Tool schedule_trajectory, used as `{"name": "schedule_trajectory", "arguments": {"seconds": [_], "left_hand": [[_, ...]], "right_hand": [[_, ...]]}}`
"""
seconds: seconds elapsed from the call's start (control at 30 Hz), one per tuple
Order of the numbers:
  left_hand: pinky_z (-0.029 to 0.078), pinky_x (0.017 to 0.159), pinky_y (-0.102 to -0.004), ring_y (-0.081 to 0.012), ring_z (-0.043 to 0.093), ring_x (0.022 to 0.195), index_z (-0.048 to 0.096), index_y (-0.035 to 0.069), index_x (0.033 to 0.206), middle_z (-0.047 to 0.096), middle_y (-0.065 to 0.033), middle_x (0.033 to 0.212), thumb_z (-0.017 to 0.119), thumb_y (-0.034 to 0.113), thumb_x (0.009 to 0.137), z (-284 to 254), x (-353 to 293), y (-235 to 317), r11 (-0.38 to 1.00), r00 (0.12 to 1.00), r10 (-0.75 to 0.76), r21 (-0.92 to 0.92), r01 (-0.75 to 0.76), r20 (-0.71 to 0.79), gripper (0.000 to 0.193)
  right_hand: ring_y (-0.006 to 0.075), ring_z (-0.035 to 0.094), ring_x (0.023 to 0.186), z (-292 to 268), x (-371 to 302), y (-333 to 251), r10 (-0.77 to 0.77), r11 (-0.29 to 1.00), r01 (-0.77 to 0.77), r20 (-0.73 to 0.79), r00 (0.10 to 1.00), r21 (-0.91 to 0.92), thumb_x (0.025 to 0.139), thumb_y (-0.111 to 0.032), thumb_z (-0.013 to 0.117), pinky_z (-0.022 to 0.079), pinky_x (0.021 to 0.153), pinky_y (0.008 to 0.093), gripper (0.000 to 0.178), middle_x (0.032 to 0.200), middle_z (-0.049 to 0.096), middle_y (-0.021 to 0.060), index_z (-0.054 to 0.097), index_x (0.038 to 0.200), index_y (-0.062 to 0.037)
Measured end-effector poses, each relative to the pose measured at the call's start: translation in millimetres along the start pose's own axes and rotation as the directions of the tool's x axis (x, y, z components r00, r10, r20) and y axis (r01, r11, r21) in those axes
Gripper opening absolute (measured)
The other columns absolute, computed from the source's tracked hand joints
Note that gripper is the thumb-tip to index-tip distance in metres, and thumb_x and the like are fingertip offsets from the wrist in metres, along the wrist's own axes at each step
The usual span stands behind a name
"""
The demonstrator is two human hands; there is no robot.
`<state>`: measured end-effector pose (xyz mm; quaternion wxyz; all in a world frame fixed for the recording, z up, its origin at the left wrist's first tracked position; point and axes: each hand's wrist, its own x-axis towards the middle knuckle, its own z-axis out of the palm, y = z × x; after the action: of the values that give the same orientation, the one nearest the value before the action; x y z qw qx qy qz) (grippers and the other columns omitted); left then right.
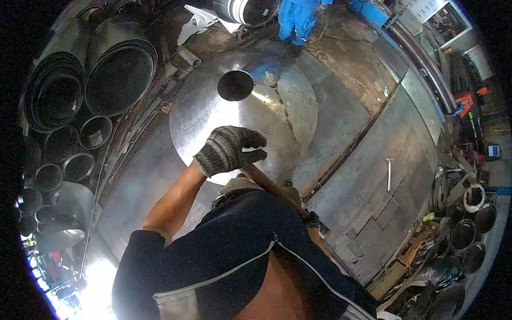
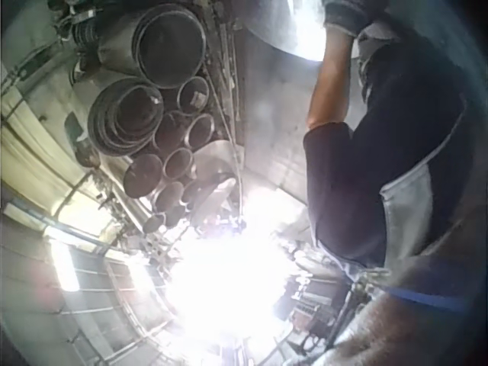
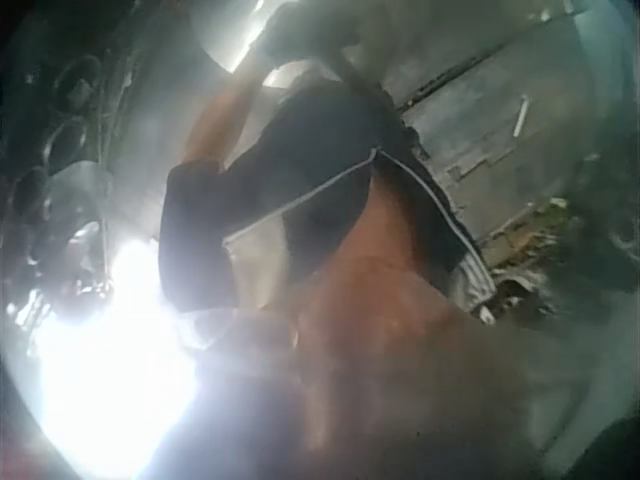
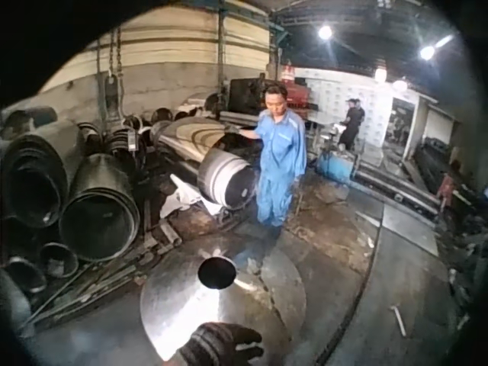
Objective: Hammering a conical metal component onto a larger metal sheet using a sledgehammer.
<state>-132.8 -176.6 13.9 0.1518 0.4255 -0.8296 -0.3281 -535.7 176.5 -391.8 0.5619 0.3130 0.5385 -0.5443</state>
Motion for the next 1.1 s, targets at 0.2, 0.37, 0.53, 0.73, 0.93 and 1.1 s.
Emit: {"name": "schedule_trajectory", "arguments": {"seconds": [0.2, 0.37, 0.53, 0.73, 0.93, 1.1], "left_hand": [[0.056, 0.09, -0.0398, -0.0327, 0.073, 0.094, 0.077, 0.01, 0.111, 0.076, -0.0136, 0.103, 0.074, 0.045, 0.087, 55, 55, 60, 0.987, 0.985, 0.145, 0.063, -0.151, 0.092, 0.043], [0.055, 0.089, -0.041, -0.0326, 0.072, 0.095, 0.076, 0.016, 0.116, 0.076, -0.0122, 0.106, 0.075, 0.049, 0.084, 82, 82, 110, 1.0, 0.966, 0.017, 0.007, -0.019, 0.257, 0.046], [0.054, 0.093, -0.0416, -0.0303, 0.072, 0.103, 0.073, 0.017, 0.124, 0.076, -0.0104, 0.111, 0.073, 0.061, 0.082, 93, 68, 91, 0.986, 0.893, -0.135, 0.143, 0.08, 0.429, 0.06], [0.054, 0.097, -0.0429, -0.0282, 0.07, 0.111, 0.069, 0.02, 0.131, 0.074, -0.0077, 0.117, 0.08, 0.06, 0.075, 93, -4, 20, 0.904, 0.659, -0.426, 0.324, 0.28, 0.62, 0.069], [0.055, 0.087, -0.0477, -0.0293, 0.071, 0.104, 0.072, 0.017, 0.122, 0.076, -0.0111, 0.11, 0.085, 0.056, 0.072, 122, -104, -73, 0.815, 0.331, -0.524, 0.348, 0.464, 0.785, 0.064], [0.052, 0.092, -0.0487, -0.0345, 0.069, 0.107, 0.071, 0.011, 0.121, 0.075, -0.0148, 0.109, 0.086, 0.054, 0.071, 177, -180, -127, 0.856, 0.547, -0.419, 0.113, 0.505, 0.725, 0.068]], "right_hand": [[0.0258, 0.062, 0.092, -31, 17, -31, 0.074, 0.997, -0.075, -0.037, 0.997, -0.023, 0.094, -0.042, 0.054, 0.048, 0.088, 0.047, 0.031, 0.086, 0.065, 0.0042, 0.062, 0.086, -0.0138], [0.0253, 0.061, 0.094, -48, 34, -62, 0.141, 0.988, -0.145, -0.075, 0.987, -0.05, 0.095, -0.041, 0.053, 0.047, 0.089, 0.0464, 0.03, 0.086, 0.065, 0.004, 0.062, 0.086, -0.014], [0.0249, 0.061, 0.095, -56, 44, -91, 0.183, 0.977, -0.196, -0.141, 0.973, -0.088, 0.096, -0.039, 0.051, 0.046, 0.09, 0.0457, 0.029, 0.087, 0.065, 0.0037, 0.062, 0.085, -0.0141], [0.0243, 0.061, 0.097, -35, 73, -132, 0.165, 0.964, -0.202, -0.208, 0.964, -0.174, 0.098, -0.037, 0.05, 0.045, 0.092, 0.045, 0.029, 0.087, 0.065, 0.0033, 0.062, 0.085, -0.0142], [0.0242, 0.061, 0.091, 81, 99, -171, -0.044, 0.742, 0.26, 0.341, 0.939, -0.618, 0.099, -0.039, 0.048, 0.047, 0.089, 0.044, 0.029, 0.087, 0.065, 0.0049, 0.06, 0.088, -0.0151], [0.0232, 0.062, 0.085, 245, 20, -166, 0.019, 0.697, 0.385, 0.552, 0.834, -0.605, 0.1, -0.034, 0.049, 0.048, 0.081, 0.0421, 0.027, 0.084, 0.065, 0.0072, 0.059, 0.083, -0.0156]]}}
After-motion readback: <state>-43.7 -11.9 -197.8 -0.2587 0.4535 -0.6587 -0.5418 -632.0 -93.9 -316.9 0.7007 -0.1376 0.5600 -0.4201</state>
